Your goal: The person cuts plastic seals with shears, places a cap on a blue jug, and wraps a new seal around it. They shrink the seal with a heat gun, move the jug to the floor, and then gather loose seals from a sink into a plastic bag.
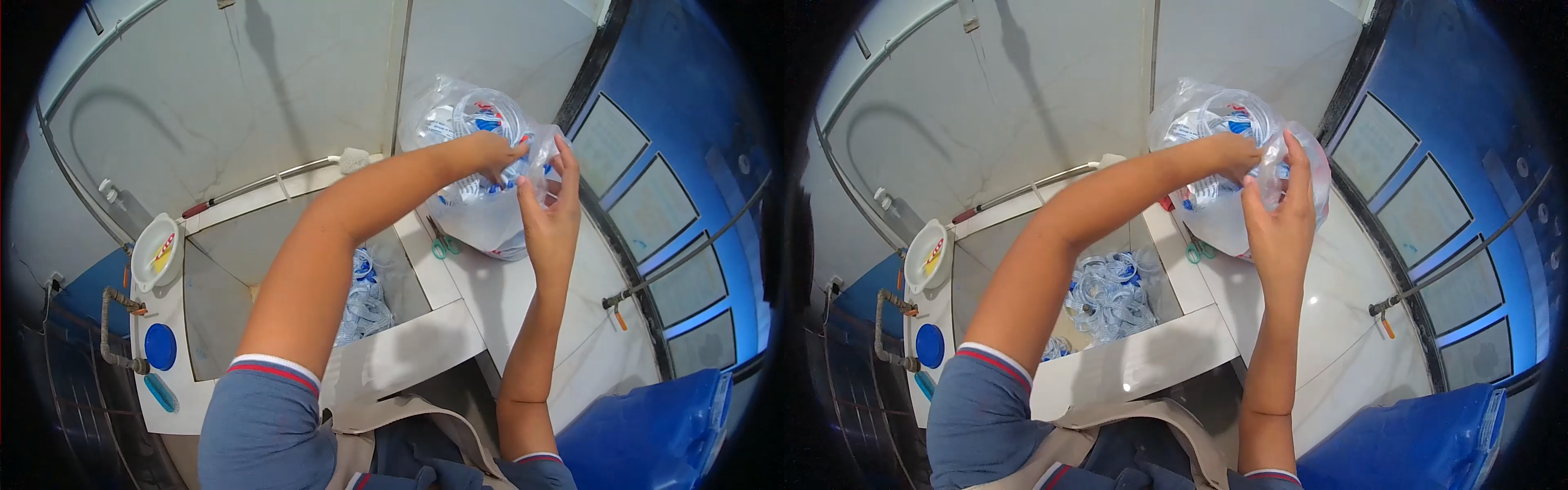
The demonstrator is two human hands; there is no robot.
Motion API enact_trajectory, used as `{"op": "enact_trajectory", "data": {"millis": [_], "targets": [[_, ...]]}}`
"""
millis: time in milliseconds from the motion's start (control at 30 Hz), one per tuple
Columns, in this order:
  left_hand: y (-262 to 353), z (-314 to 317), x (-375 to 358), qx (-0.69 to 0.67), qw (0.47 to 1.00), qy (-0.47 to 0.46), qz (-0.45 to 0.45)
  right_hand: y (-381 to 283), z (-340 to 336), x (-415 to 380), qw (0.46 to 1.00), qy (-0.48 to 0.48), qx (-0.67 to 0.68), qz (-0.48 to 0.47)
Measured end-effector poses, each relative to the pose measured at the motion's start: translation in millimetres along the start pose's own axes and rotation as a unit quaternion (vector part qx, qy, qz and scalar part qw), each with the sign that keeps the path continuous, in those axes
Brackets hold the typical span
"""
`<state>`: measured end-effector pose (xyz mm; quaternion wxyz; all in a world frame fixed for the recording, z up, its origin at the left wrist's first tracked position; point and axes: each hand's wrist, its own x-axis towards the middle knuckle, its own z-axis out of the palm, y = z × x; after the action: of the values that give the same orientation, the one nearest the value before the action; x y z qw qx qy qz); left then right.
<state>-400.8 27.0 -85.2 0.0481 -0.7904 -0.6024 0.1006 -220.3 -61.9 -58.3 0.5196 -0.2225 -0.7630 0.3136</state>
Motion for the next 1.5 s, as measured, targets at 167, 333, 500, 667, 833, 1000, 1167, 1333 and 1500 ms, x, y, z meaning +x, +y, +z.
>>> {"op": "enact_trajectory", "data": {"millis": [167,333,500,667,833,1000,1167,1333,1500], "targets": [[18,39,24,-0.254,0.945,0.180,-0.103,11,-5,-3,0.996,-0.010,-0.081,-0.028],[-6,23,27,-0.357,0.930,-0.066,-0.047,21,-4,-10,0.984,0.014,-0.142,-0.110],[6,-11,-6,-0.151,0.977,-0.054,-0.141,16,16,-27,0.972,0.069,-0.176,-0.142],[-8,17,1,-0.129,0.988,0.063,-0.051,26,49,-46,0.979,-0.166,0.052,-0.108],[-33,29,16,-0.361,0.932,0.013,-0.032,50,93,-14,0.906,-0.019,0.378,0.191],[-45,0,-14,-0.605,0.792,-0.069,0.047,66,109,17,0.852,0.089,0.483,0.178],[-50,-18,-19,-0.608,0.780,0.116,-0.085,76,118,35,0.873,0.119,0.442,0.167],[-70,4,1,-0.189,0.917,0.291,-0.195,67,120,30,0.921,0.081,0.326,0.195],[-67,15,-5,-0.148,0.918,0.330,-0.161,80,115,29,0.889,0.019,0.411,0.204]]}}
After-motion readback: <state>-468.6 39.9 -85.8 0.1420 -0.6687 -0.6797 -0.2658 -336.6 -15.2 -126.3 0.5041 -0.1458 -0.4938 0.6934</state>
